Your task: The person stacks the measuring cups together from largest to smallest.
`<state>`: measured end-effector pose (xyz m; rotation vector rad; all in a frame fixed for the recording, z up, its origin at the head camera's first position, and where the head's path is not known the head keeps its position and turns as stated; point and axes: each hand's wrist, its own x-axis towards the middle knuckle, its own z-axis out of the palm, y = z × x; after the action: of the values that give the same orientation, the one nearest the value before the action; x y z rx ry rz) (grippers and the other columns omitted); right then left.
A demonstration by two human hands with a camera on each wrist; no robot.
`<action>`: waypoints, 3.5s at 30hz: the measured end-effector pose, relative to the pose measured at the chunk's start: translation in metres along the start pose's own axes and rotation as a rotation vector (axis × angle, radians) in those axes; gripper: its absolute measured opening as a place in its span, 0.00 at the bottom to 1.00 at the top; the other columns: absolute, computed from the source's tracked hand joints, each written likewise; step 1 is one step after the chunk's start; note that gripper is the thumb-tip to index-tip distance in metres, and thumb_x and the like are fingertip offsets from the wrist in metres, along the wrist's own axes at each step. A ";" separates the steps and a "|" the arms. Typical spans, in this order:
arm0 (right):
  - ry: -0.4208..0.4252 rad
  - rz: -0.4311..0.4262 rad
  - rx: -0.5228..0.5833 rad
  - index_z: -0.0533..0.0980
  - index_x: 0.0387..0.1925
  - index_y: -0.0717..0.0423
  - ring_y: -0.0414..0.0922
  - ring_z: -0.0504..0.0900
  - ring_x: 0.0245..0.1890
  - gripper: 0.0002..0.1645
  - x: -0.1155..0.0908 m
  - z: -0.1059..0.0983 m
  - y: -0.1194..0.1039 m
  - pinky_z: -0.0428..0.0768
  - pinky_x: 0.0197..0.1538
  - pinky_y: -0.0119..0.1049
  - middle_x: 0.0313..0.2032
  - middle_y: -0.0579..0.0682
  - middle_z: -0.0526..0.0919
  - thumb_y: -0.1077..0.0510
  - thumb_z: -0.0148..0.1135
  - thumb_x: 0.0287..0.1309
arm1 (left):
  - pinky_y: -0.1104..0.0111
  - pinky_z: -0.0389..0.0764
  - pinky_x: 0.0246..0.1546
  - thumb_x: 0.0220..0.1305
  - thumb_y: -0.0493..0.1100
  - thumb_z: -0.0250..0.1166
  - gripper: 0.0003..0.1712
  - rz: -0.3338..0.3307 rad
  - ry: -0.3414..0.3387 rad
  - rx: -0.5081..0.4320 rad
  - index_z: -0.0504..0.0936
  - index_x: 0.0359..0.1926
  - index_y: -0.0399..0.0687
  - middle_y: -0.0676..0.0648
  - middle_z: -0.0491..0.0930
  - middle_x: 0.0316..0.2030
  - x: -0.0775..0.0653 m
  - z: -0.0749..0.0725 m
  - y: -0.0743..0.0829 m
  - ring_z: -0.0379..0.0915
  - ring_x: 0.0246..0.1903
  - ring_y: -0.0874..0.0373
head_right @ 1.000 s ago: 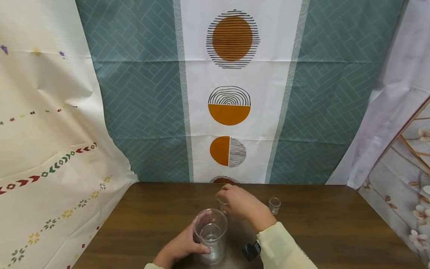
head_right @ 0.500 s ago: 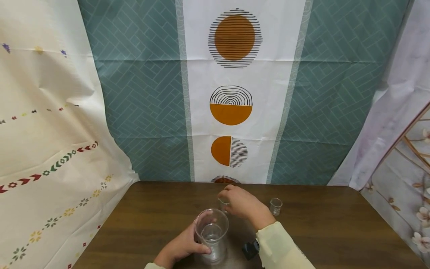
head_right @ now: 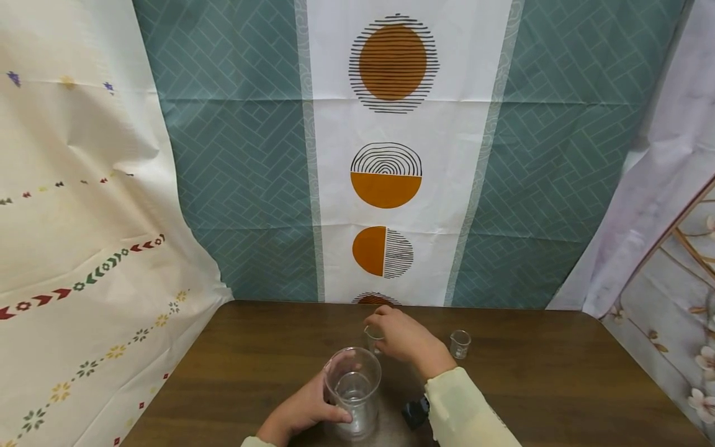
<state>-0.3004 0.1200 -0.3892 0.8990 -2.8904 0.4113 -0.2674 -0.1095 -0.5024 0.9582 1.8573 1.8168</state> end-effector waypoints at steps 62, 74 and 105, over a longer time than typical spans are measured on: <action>-0.028 0.063 0.062 0.76 0.57 0.53 0.55 0.76 0.57 0.26 0.021 0.042 0.028 0.76 0.58 0.53 0.60 0.56 0.74 0.59 0.68 0.56 | 0.72 0.70 0.59 0.51 0.42 0.76 0.54 0.023 -0.024 0.020 0.51 0.72 0.62 0.44 0.61 0.70 0.000 -0.002 -0.002 0.57 0.69 0.57; -0.034 0.082 0.045 0.75 0.59 0.54 0.56 0.76 0.58 0.27 0.025 0.049 0.030 0.75 0.59 0.53 0.60 0.57 0.73 0.57 0.67 0.57 | 0.71 0.70 0.60 0.51 0.43 0.76 0.54 0.020 -0.025 0.010 0.51 0.72 0.63 0.44 0.62 0.69 0.000 -0.003 0.000 0.58 0.69 0.58; -0.028 0.049 -0.007 0.74 0.59 0.62 0.58 0.78 0.56 0.26 0.026 0.052 0.028 0.75 0.58 0.53 0.58 0.62 0.76 0.61 0.65 0.58 | 0.72 0.69 0.61 0.51 0.42 0.76 0.54 0.027 -0.022 0.027 0.51 0.72 0.64 0.44 0.62 0.69 0.003 -0.002 -0.001 0.58 0.68 0.55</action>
<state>-0.3379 0.1137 -0.4417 0.8412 -2.9429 0.3957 -0.2708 -0.1090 -0.5029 1.0132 1.8692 1.7940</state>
